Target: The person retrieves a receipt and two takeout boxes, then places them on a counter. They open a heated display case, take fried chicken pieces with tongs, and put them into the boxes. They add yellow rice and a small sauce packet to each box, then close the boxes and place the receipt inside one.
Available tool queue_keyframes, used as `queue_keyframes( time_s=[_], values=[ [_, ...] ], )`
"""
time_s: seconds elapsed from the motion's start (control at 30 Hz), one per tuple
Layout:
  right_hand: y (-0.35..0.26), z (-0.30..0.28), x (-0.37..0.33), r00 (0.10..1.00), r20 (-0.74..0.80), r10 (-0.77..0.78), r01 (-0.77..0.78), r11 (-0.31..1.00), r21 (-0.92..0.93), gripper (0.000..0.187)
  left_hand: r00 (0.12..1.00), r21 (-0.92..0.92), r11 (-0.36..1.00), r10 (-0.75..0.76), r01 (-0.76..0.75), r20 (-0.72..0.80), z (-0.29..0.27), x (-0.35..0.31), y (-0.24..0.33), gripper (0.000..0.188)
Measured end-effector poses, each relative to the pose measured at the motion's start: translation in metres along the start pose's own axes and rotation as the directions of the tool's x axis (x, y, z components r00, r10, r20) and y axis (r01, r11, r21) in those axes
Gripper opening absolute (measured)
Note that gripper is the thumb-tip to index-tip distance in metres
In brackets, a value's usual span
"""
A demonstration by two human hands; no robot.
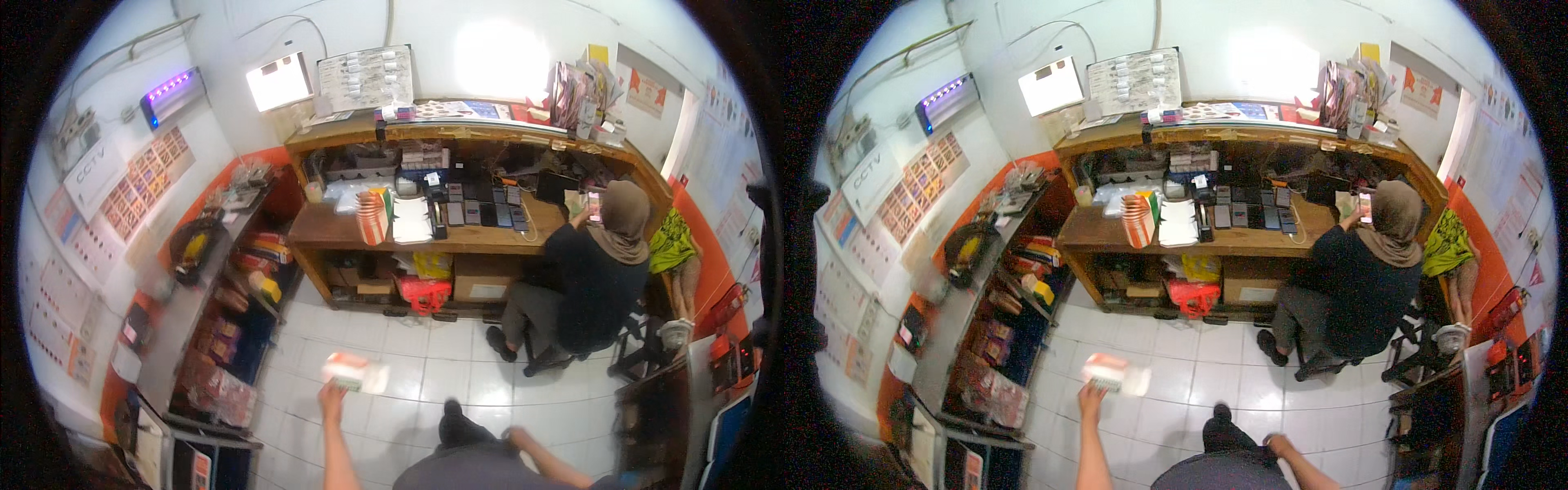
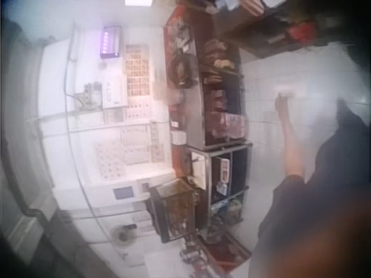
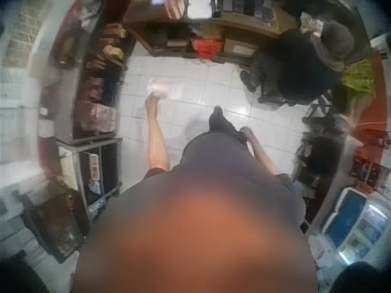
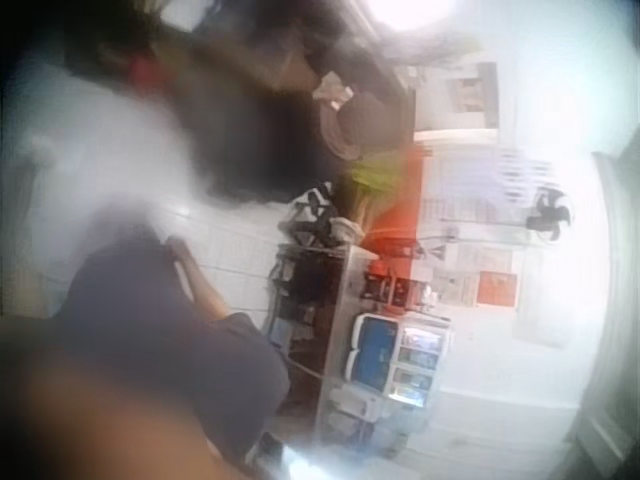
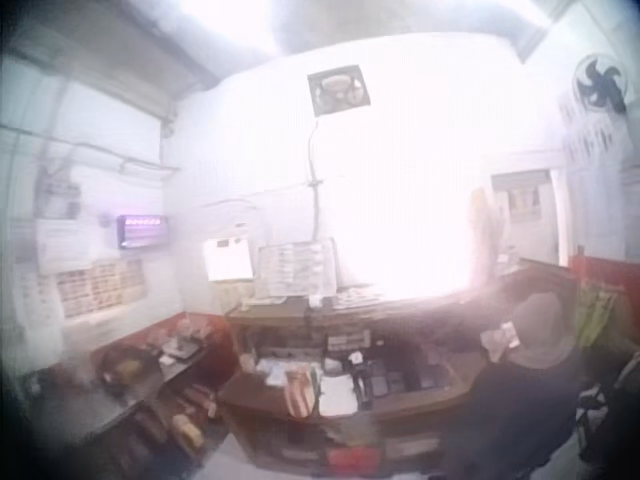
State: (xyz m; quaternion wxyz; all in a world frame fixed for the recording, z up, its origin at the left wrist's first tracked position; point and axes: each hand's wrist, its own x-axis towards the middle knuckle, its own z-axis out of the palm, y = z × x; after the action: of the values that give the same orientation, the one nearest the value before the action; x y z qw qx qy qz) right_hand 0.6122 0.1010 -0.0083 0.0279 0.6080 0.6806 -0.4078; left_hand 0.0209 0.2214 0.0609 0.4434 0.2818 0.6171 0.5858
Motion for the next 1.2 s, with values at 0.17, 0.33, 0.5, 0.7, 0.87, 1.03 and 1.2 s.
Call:
queue_keyframes(
  time_s=[0.17, 0.33, 0.5, 0.7, 0.87, 1.03, 1.2],
  values=[
    [-0.176, -0.191, 0.119, 0.917, -0.391, -0.081, 0.303, 0.778, 0.550, 0.040, 0.772, 0.112, 0.923, 0.236, -0.367, 0.590, 0.207, 0.093, 0.147, 0.029],
    [-0.331, -0.336, 0.211, 0.876, -0.305, -0.375, 0.480, 0.742, 0.468, 0.039, 0.641, 0.351, 0.820, 0.025, -0.452, 0.767, 0.271, 0.140, 0.236, 0.028],
    [-0.412, -0.431, 0.312, 0.836, 0.117, -0.537, 0.479, 0.817, 0.322, 0.028, 0.717, 0.438, 0.809, -0.031, -0.391, 0.696, 0.254, 0.226, 0.290, 0.030],
    [-0.476, -0.550, 0.432, 0.815, -0.214, -0.539, 0.546, 0.837, -0.031, 0.016, 0.843, 0.333, 0.886, 0.109, -0.323, 0.527, 0.245, 0.361, 0.326, 0.050],
    [-0.511, -0.595, 0.569, 0.419, -0.716, -0.558, 0.715, 0.689, -0.119, 0.041, 0.878, 0.286, 0.902, 0.173, -0.323, 0.446, 0.241, 0.502, 0.365, 0.042],
    [-0.523, -0.547, 0.712, 0.840, -0.181, -0.512, 0.513, 0.857, -0.047, 0.039, 0.842, 0.303, 0.869, 0.205, -0.391, 0.499, 0.292, 0.646, 0.390, 0.038],
    [-0.506, -0.508, 0.743, 0.773, -0.207, -0.600, 0.600, 0.797, -0.069, 0.037, 0.585, 0.384, 0.602, 0.175, -0.700, 0.791, 0.403, 0.745, 0.347, 0.042]
  ],
)
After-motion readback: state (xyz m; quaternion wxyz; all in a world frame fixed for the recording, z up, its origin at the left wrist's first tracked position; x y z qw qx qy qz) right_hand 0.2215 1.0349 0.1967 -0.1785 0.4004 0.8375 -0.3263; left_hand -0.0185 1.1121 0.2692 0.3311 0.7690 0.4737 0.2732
